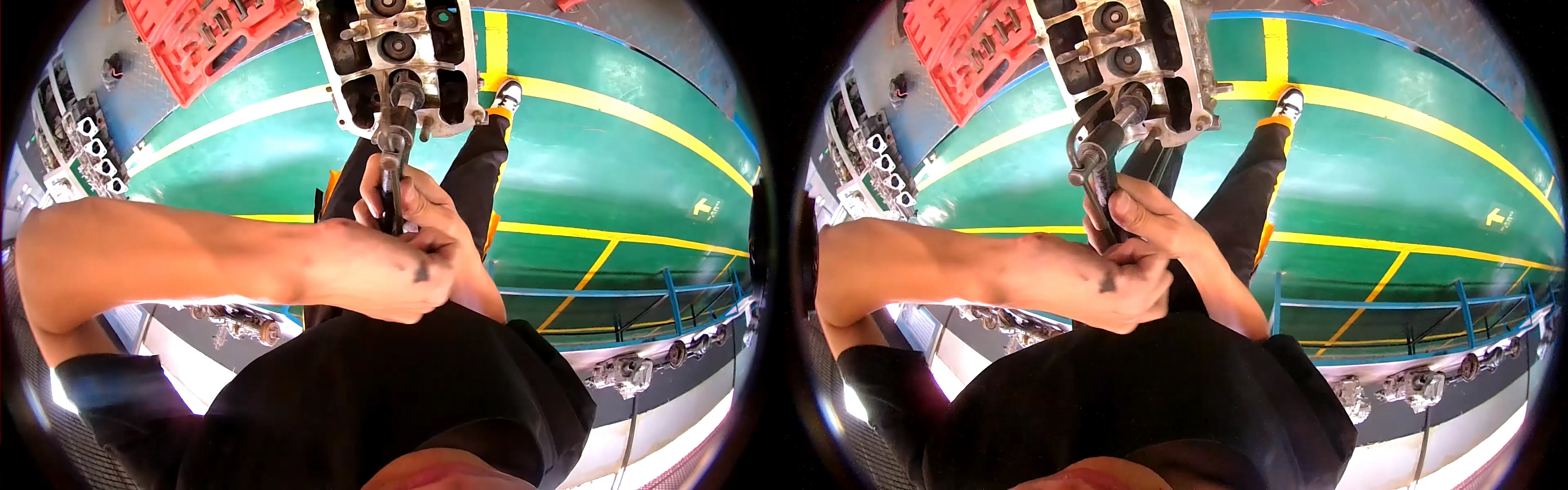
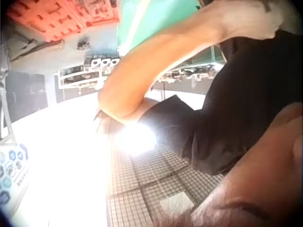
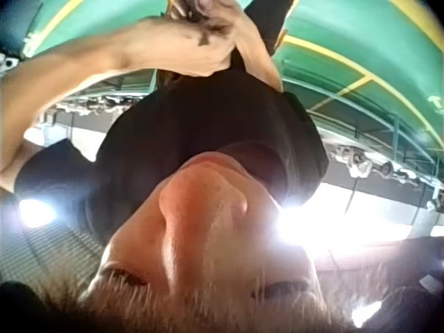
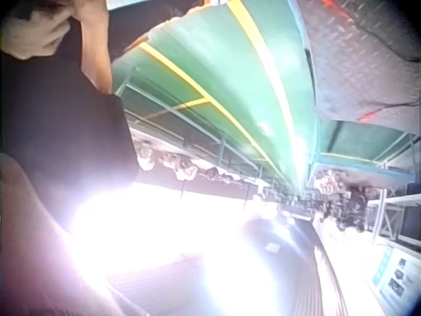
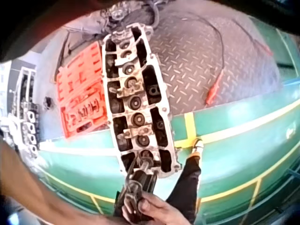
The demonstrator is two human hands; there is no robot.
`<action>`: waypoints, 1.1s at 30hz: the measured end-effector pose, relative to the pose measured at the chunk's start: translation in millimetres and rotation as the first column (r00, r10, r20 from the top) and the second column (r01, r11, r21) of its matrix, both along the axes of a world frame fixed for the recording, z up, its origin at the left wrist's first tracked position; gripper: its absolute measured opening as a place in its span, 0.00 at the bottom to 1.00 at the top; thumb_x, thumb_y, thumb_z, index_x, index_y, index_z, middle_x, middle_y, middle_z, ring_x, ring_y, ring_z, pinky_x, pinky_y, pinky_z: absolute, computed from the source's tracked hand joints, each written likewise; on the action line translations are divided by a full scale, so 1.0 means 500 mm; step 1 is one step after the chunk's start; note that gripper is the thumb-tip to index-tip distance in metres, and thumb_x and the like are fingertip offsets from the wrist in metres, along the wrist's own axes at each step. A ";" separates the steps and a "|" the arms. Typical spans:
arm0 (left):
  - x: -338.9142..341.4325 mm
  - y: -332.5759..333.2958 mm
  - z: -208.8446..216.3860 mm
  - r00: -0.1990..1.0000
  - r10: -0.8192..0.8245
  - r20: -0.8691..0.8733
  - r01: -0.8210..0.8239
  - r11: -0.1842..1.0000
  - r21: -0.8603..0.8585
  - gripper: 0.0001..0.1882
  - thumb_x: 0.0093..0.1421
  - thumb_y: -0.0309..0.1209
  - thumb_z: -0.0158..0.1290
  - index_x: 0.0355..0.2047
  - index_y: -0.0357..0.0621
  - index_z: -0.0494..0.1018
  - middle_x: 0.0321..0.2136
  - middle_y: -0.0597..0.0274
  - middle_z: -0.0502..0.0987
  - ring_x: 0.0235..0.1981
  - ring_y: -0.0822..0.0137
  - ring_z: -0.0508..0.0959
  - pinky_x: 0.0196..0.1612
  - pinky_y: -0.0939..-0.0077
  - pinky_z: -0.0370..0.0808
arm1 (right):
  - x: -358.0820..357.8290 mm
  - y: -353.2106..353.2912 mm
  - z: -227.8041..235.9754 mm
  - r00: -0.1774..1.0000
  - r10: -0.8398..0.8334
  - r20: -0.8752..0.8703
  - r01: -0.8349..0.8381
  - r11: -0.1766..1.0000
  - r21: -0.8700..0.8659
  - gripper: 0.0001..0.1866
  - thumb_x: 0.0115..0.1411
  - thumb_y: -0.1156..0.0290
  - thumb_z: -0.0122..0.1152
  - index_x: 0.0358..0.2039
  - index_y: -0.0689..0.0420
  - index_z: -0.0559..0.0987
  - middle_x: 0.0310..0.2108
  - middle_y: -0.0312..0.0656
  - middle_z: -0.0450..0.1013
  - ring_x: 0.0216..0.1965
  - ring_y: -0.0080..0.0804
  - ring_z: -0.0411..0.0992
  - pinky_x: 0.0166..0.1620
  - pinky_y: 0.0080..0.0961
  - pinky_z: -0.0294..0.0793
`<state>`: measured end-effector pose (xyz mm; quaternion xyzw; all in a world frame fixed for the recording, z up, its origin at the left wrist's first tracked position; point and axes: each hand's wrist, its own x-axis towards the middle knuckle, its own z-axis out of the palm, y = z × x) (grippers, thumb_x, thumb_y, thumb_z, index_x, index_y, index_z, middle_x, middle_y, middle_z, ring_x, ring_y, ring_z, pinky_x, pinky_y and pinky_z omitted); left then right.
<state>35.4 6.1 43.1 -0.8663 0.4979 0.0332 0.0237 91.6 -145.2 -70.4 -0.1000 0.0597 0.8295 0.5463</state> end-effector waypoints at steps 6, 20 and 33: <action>0.089 -0.012 -0.021 0.937 0.297 -0.186 -0.319 0.942 -0.103 0.15 0.54 0.37 0.57 0.16 0.51 0.65 0.14 0.74 0.65 0.17 0.72 0.56 0.25 0.72 0.49 | -0.011 -0.002 -0.012 0.995 -0.091 -0.037 0.094 0.988 0.119 0.28 0.73 0.49 0.52 0.54 0.64 0.70 0.35 0.39 0.70 0.32 0.28 0.69 0.36 0.24 0.68; 0.192 0.122 -0.105 0.687 0.704 -0.178 -0.714 0.609 -0.345 0.09 0.54 0.32 0.57 0.23 0.44 0.70 0.19 0.65 0.67 0.21 0.62 0.68 0.27 0.67 0.65 | -0.015 0.006 -0.004 0.996 -0.090 0.031 0.086 0.992 0.094 0.26 0.74 0.46 0.47 0.40 0.61 0.67 0.22 0.40 0.66 0.16 0.25 0.64 0.20 0.20 0.63; 0.005 0.280 -0.096 0.467 0.879 -0.095 -0.804 0.377 -0.460 0.05 0.47 0.21 0.53 0.26 0.39 0.70 0.20 0.54 0.66 0.24 0.49 0.72 0.28 0.57 0.71 | -0.010 -0.004 0.012 0.986 -0.135 0.102 0.133 0.991 0.021 0.30 0.74 0.49 0.48 0.54 0.69 0.68 0.34 0.41 0.68 0.17 0.26 0.67 0.20 0.21 0.66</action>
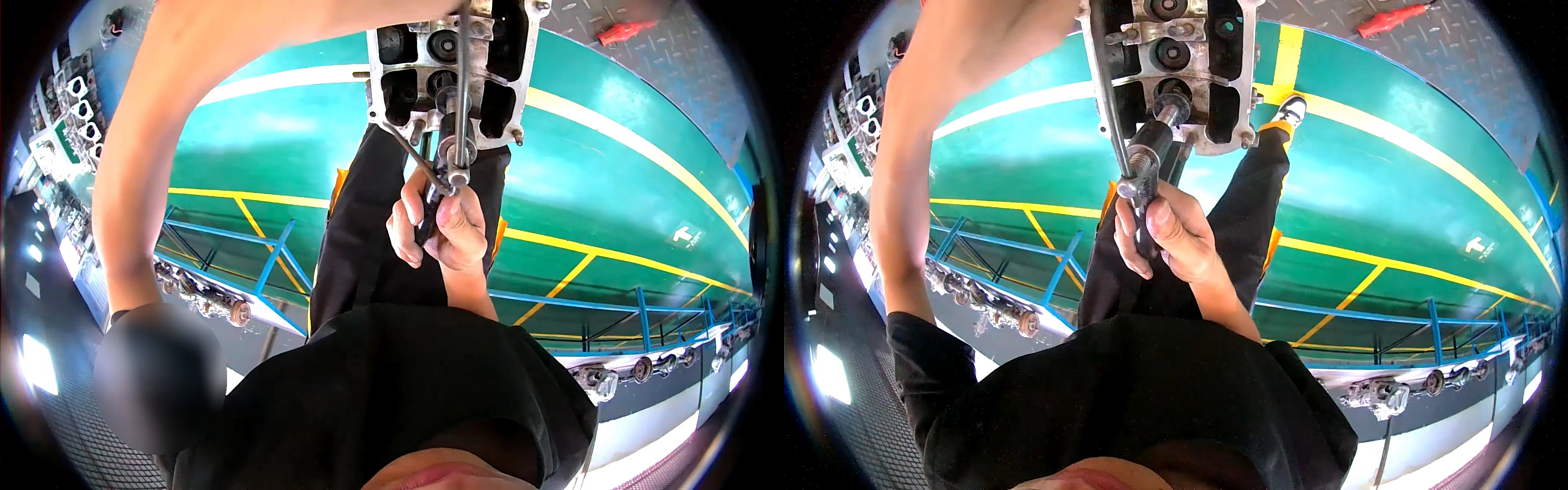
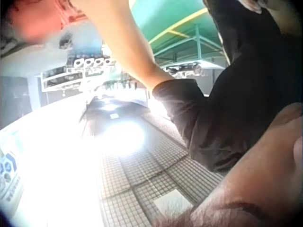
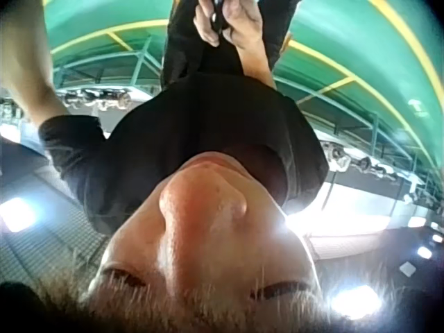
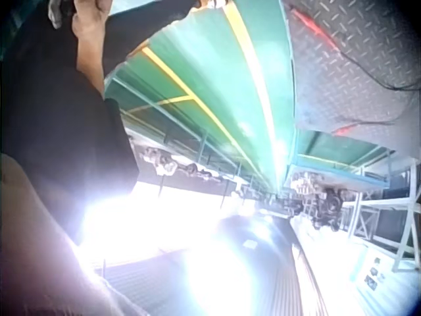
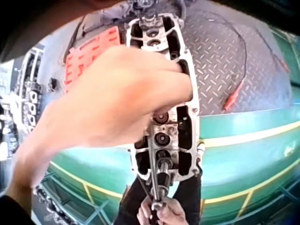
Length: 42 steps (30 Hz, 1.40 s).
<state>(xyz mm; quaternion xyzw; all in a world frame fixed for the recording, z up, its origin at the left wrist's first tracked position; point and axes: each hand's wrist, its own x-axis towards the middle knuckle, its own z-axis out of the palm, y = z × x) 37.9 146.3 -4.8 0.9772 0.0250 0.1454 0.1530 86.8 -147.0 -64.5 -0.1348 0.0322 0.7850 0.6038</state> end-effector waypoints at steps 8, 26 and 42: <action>-0.133 -0.073 0.032 0.948 0.318 -0.028 -0.319 0.944 -0.081 0.05 0.47 0.18 0.52 0.25 0.40 0.70 0.21 0.57 0.66 0.21 0.55 0.69 0.22 0.64 0.66 | 0.011 0.006 0.019 0.995 0.030 0.098 -0.020 0.995 -0.097 0.30 0.73 0.47 0.49 0.45 0.69 0.71 0.30 0.42 0.68 0.15 0.27 0.67 0.19 0.22 0.64; -0.142 -0.008 0.006 0.991 -0.079 0.105 0.046 0.957 0.287 0.23 0.59 0.48 0.59 0.28 0.37 0.76 0.21 0.61 0.67 0.22 0.63 0.67 0.24 0.67 0.63 | -0.069 -0.061 -0.075 0.130 -0.415 0.901 0.046 0.910 0.412 0.17 0.46 0.75 0.75 0.15 0.56 0.70 0.16 0.38 0.66 0.15 0.36 0.65 0.21 0.28 0.62; -0.239 -0.167 0.047 0.835 0.503 -0.221 -0.498 0.863 0.085 0.17 0.54 0.29 0.66 0.45 0.42 0.80 0.27 0.60 0.68 0.21 0.60 0.72 0.24 0.66 0.68 | -0.080 -0.050 -0.075 -0.121 -0.457 0.881 0.216 0.854 0.473 0.04 0.48 0.78 0.58 0.23 0.66 0.79 0.19 0.47 0.75 0.20 0.42 0.76 0.29 0.32 0.77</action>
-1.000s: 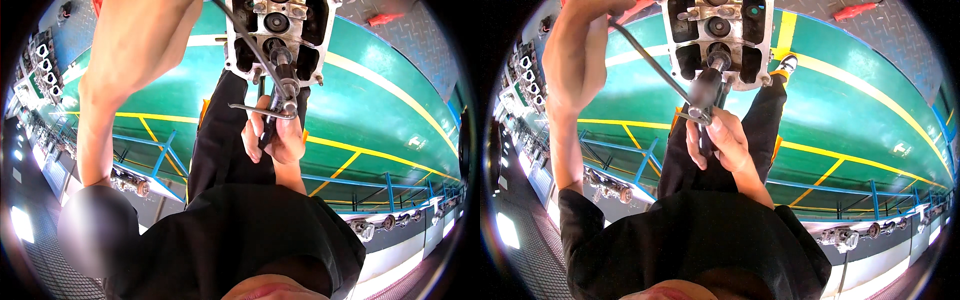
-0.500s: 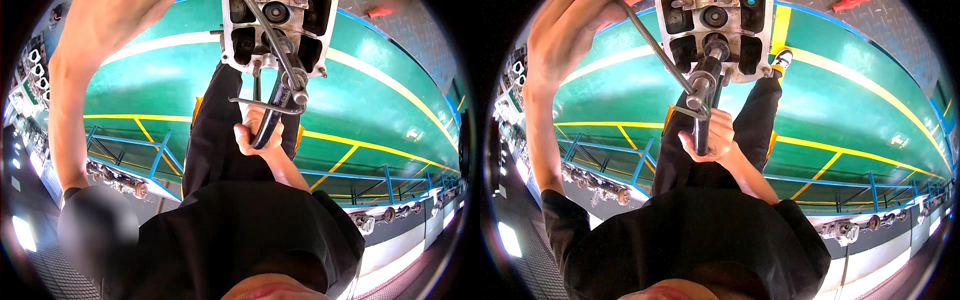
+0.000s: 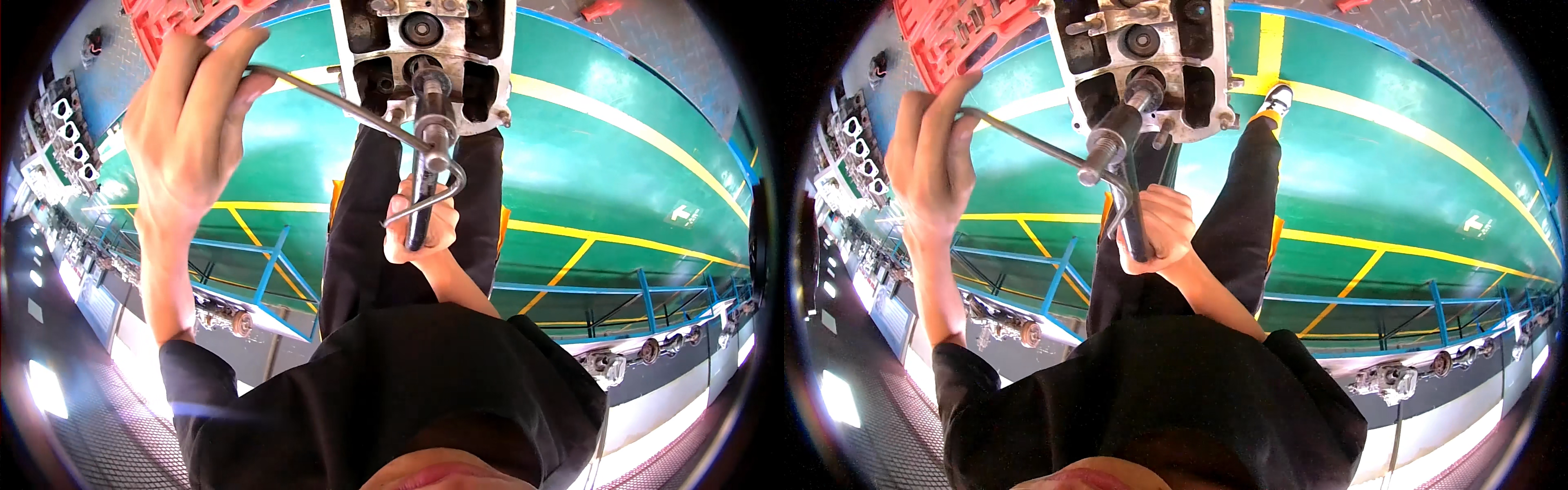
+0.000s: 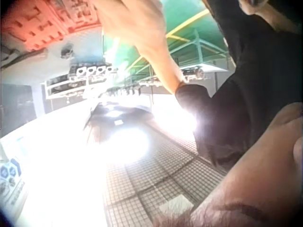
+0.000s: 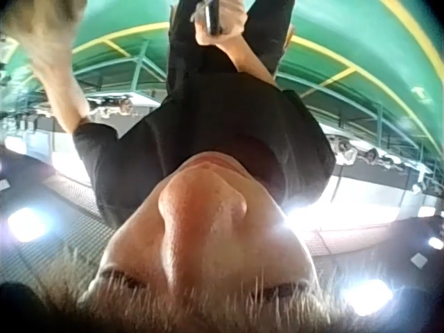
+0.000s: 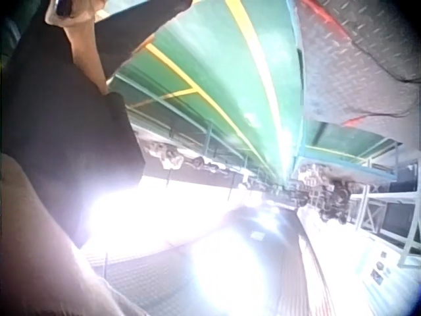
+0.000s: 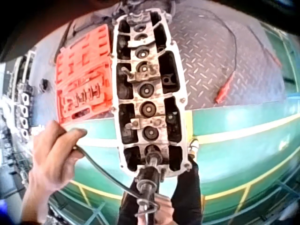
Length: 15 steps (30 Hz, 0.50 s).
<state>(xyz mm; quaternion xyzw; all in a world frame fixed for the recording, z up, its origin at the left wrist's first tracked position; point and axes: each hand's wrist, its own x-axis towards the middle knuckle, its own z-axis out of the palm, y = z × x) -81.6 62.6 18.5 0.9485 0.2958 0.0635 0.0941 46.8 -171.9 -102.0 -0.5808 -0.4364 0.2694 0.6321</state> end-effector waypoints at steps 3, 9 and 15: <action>-0.020 -0.066 0.029 0.973 0.115 -0.199 -0.111 0.993 0.029 0.19 0.54 0.23 0.65 0.48 0.38 0.80 0.24 0.60 0.67 0.20 0.64 0.70 0.22 0.68 0.66 | -0.005 0.004 -0.001 0.999 0.030 0.017 -0.030 0.999 0.020 0.06 0.47 0.78 0.61 0.27 0.66 0.80 0.19 0.46 0.73 0.19 0.42 0.75 0.29 0.31 0.76; -0.009 -0.200 0.082 0.908 0.066 -0.414 -0.014 0.992 0.127 0.29 0.59 0.15 0.58 0.62 0.29 0.71 0.20 0.63 0.66 0.17 0.68 0.66 0.19 0.68 0.64 | -0.009 0.023 0.000 0.994 0.078 -0.074 -0.073 0.996 0.060 0.09 0.47 0.83 0.60 0.16 0.63 0.70 0.13 0.42 0.66 0.11 0.39 0.64 0.19 0.27 0.62; 0.026 -0.242 0.093 0.931 -0.098 -0.353 0.111 0.994 0.017 0.16 0.53 0.21 0.58 0.43 0.34 0.73 0.22 0.62 0.65 0.19 0.66 0.68 0.21 0.72 0.66 | -0.009 0.024 -0.005 0.984 0.111 -0.141 -0.096 0.989 0.113 0.05 0.44 0.84 0.62 0.22 0.62 0.75 0.14 0.39 0.66 0.12 0.38 0.63 0.18 0.28 0.59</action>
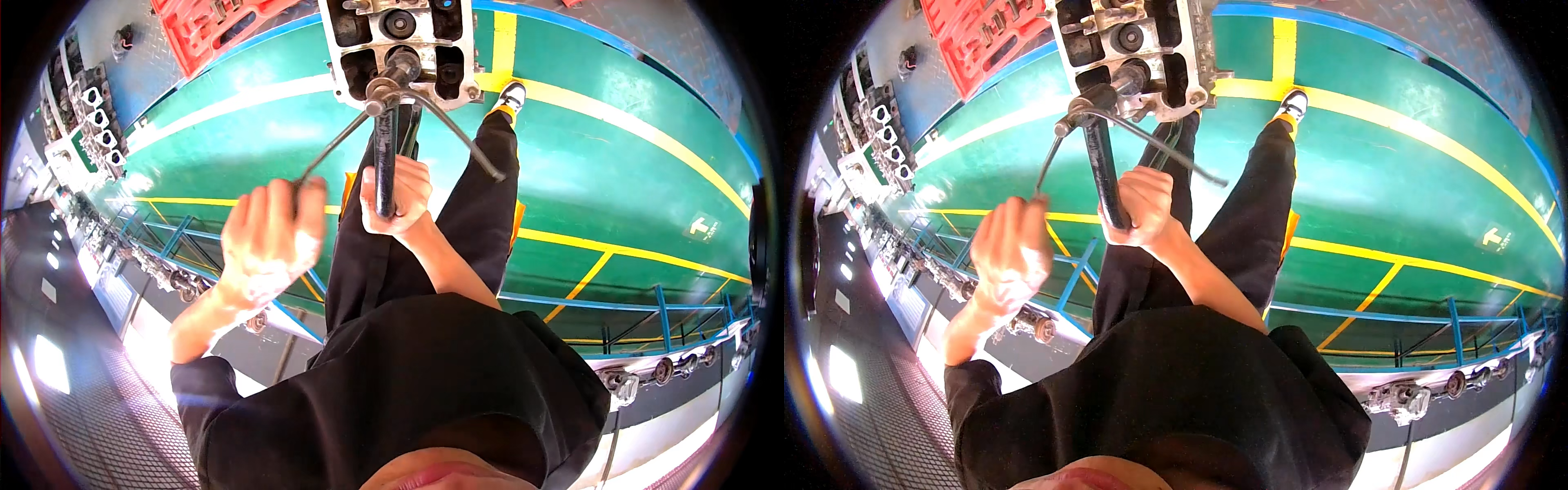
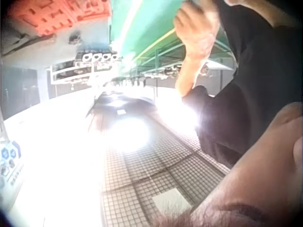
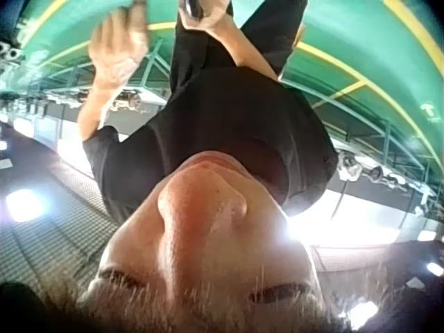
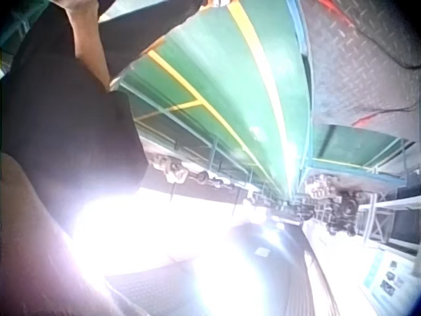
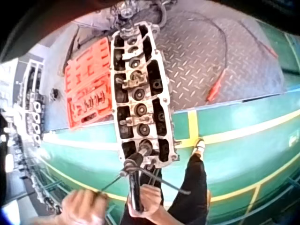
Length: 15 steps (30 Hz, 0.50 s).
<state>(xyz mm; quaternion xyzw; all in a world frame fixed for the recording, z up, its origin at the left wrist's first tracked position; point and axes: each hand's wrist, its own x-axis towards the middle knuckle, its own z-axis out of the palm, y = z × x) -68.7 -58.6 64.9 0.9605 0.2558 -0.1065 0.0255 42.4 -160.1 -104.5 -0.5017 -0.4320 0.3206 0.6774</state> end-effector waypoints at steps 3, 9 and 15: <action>0.025 -0.018 0.010 0.985 -0.128 -0.112 0.099 0.967 -0.233 0.15 0.53 0.27 0.57 0.41 0.37 0.72 0.25 0.61 0.66 0.22 0.66 0.70 0.24 0.72 0.67 | -0.010 -0.001 -0.005 1.000 -0.002 0.005 0.002 1.000 -0.010 0.08 0.42 0.80 0.63 0.18 0.58 0.72 0.15 0.39 0.65 0.13 0.37 0.63 0.19 0.30 0.59; 0.075 -0.025 0.036 0.891 -0.399 -0.214 0.328 0.895 -0.302 0.09 0.53 0.32 0.55 0.30 0.38 0.75 0.29 0.57 0.71 0.27 0.66 0.71 0.30 0.74 0.67 | -0.024 0.000 -0.013 1.000 0.031 0.005 -0.031 0.999 0.015 0.10 0.45 0.69 0.69 0.19 0.55 0.73 0.16 0.36 0.66 0.14 0.35 0.65 0.20 0.30 0.59; 0.165 0.023 0.037 0.572 -0.802 -0.173 0.723 0.592 -0.356 0.09 0.56 0.34 0.53 0.23 0.43 0.69 0.17 0.64 0.62 0.17 0.69 0.63 0.18 0.69 0.54 | -0.023 -0.014 -0.009 0.999 0.045 0.019 -0.044 0.996 -0.073 0.10 0.43 0.70 0.69 0.20 0.57 0.74 0.17 0.39 0.67 0.17 0.38 0.67 0.21 0.32 0.63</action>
